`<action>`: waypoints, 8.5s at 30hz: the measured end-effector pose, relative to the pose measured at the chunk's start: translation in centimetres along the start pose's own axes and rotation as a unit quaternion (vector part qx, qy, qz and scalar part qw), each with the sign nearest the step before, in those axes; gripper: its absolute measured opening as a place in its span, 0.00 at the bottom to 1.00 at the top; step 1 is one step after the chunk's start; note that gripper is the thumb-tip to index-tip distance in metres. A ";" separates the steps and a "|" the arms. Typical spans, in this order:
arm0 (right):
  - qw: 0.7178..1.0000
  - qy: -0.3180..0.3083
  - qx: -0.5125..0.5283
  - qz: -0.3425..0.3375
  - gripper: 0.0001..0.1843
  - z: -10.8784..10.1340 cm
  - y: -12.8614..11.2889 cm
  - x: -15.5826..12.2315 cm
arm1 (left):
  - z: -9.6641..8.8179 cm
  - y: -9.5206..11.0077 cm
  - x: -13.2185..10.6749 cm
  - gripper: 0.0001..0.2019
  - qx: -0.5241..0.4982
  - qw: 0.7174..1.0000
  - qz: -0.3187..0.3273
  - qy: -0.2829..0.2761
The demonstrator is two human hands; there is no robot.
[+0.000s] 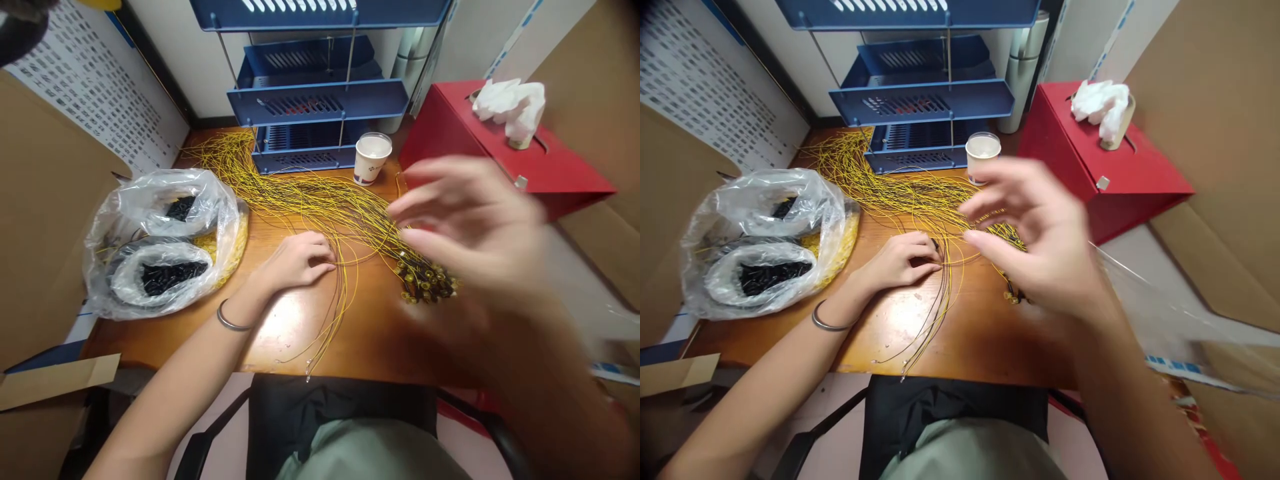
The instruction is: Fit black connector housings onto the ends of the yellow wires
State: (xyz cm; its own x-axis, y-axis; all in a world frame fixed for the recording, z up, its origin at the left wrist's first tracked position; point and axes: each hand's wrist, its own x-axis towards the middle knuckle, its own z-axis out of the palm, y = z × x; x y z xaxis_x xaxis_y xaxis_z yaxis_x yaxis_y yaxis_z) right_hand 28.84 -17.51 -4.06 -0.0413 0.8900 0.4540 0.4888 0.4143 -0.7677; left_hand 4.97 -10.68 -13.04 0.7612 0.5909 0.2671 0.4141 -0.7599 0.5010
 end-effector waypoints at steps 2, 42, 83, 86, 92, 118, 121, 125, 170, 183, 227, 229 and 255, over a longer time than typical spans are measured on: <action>1.000 -0.016 -0.014 0.022 0.11 2.0 2.2 -0.2 | 0.0 0.1 0.0 0.10 -0.002 1.000 -0.002 -0.004; 0.997 -0.054 0.038 0.049 0.14 8.8 3.2 -4.8 | -1.0 1.4 0.3 0.15 -0.304 0.938 -0.130 0.099; 0.920 -0.038 0.288 0.263 0.17 7.9 3.2 -3.4 | -0.4 2.2 0.4 0.22 -0.400 0.906 -0.135 0.039; 0.912 0.002 0.311 0.268 0.16 7.9 3.9 -3.1 | -0.4 2.4 0.3 0.22 -0.400 0.909 -0.119 -0.020; 0.882 0.017 0.367 0.294 0.14 8.1 4.0 -2.9 | -0.4 2.7 0.3 0.21 -0.397 0.907 -0.100 -0.099; 0.882 0.225 0.340 0.236 0.13 6.7 4.5 -2.1 | -1.5 1.1 -0.8 0.14 0.082 0.988 -0.053 0.119; 0.881 0.245 0.340 0.218 0.13 6.7 4.4 -2.2 | -2.7 -0.1 -1.5 0.11 0.157 0.963 -0.080 0.203; 0.887 0.250 0.330 0.205 0.12 6.9 4.3 -2.4 | -4.1 -1.1 -2.1 0.10 0.231 0.912 -0.154 0.302; 0.920 0.076 0.284 0.260 0.09 8.2 3.2 -3.4 | 1.2 3.3 1.6 0.16 -0.594 0.752 -0.244 0.150; 0.940 0.089 0.234 0.233 0.07 7.9 3.3 -3.2 | 1.5 3.0 1.1 0.17 -0.584 0.768 -0.219 0.146; 0.897 0.143 0.303 0.289 0.17 7.4 3.7 -2.4 | 0.2 3.8 1.0 0.08 -0.706 0.629 -0.242 0.219; 0.914 0.071 0.274 0.290 0.19 7.8 3.4 -2.7 | 0.5 3.9 1.1 0.09 -0.707 0.635 -0.236 0.202; 0.826 0.175 0.382 0.375 0.18 4.8 6.5 -0.1 | 1.6 4.0 1.0 0.12 -0.699 0.670 -0.214 0.134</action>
State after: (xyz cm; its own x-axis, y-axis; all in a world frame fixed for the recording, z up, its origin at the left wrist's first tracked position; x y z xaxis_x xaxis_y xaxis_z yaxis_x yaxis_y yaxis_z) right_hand 27.85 -13.98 -11.25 0.3442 0.8967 -0.2783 -0.4362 -0.1097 -0.8931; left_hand 8.16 -13.52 -12.07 0.5279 0.8430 -0.1031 -0.4474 0.3793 0.8099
